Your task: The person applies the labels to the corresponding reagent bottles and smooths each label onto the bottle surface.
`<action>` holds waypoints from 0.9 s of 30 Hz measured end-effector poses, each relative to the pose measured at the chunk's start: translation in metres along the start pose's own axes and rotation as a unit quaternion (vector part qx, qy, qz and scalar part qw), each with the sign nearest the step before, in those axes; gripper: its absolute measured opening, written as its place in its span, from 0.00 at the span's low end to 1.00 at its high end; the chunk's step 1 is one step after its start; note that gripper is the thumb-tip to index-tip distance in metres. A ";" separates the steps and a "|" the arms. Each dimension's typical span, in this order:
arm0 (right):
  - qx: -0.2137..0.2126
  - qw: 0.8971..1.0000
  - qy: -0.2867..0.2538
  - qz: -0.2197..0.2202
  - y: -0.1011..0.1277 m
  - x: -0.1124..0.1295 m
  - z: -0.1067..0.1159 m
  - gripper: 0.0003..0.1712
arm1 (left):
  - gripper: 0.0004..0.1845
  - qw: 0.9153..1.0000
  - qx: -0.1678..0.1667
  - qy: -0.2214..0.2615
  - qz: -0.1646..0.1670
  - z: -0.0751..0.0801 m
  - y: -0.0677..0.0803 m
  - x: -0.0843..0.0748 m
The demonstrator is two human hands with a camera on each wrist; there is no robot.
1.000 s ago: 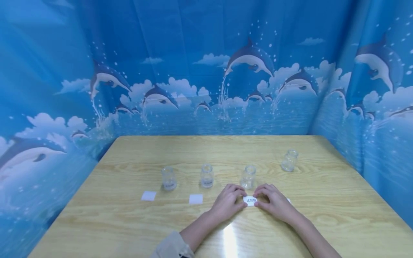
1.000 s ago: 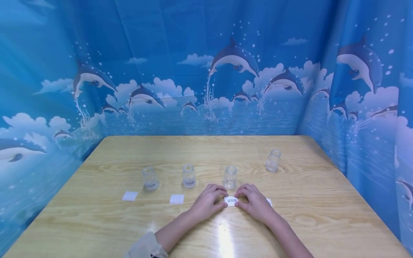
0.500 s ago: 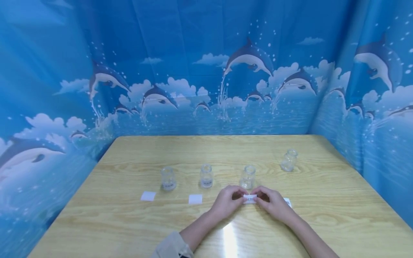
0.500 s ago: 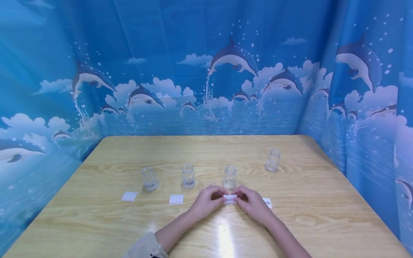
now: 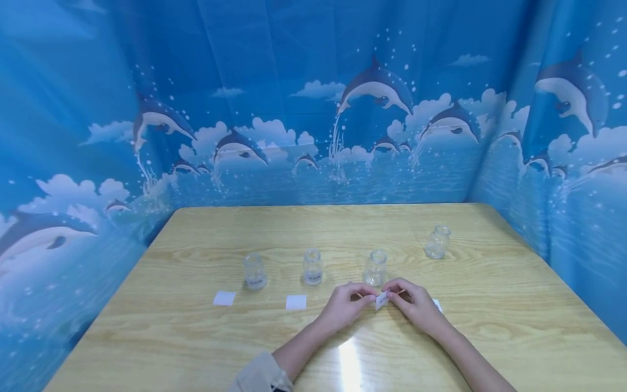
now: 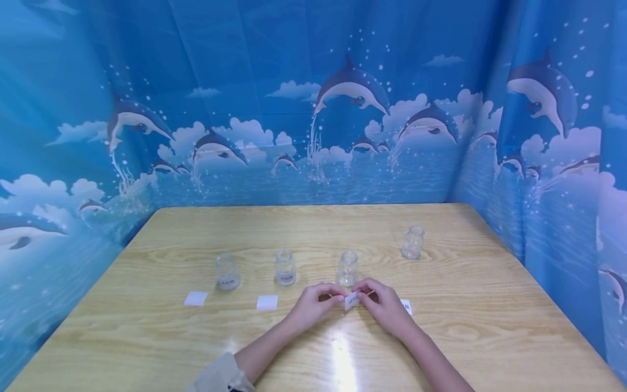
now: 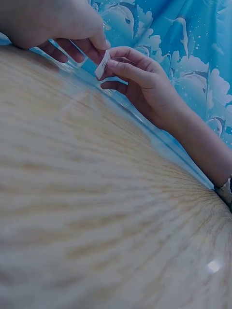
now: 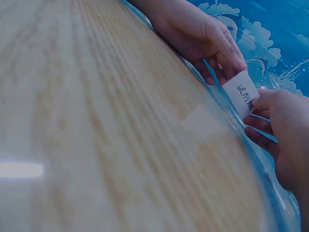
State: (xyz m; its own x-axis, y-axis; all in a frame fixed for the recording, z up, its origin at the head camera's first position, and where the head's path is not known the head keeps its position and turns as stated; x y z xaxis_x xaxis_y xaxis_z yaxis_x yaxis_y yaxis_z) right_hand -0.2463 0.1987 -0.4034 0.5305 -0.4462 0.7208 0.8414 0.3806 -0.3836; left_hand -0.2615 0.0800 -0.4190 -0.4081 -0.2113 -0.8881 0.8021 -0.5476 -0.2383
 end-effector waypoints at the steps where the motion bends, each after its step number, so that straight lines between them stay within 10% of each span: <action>1: 0.001 1.000 0.000 0.000 0.000 -0.003 0.000 0.08 | 0.07 1.000 0.001 0.004 0.006 -0.001 -0.001 0.005; 19: -0.002 1.000 0.012 0.001 0.000 -0.008 0.000 0.06 | 0.05 1.000 0.005 0.012 -0.006 -0.004 -0.004 0.015; 27: -0.005 1.000 0.003 0.013 0.000 -0.001 -0.001 0.07 | 0.03 1.000 -0.006 0.018 -0.016 0.004 0.004 -0.016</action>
State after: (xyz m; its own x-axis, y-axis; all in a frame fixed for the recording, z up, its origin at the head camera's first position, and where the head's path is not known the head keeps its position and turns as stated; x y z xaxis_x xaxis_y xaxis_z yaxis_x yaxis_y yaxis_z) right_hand -0.2465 0.1988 -0.4048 0.5534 -0.4409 0.7067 0.8279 0.3848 -0.4082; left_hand -0.2538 0.0780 -0.4045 -0.4178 -0.1643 -0.8936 0.7945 -0.5431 -0.2716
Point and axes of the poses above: each hand's wrist, its own y-axis away from the middle knuckle, its own z-axis out of the back of the hand, x = y × z, the point moved 9 cm from there along -y, towards the middle knuckle, and after that the axes turned 7 degrees about x, right-handed, at the moved point
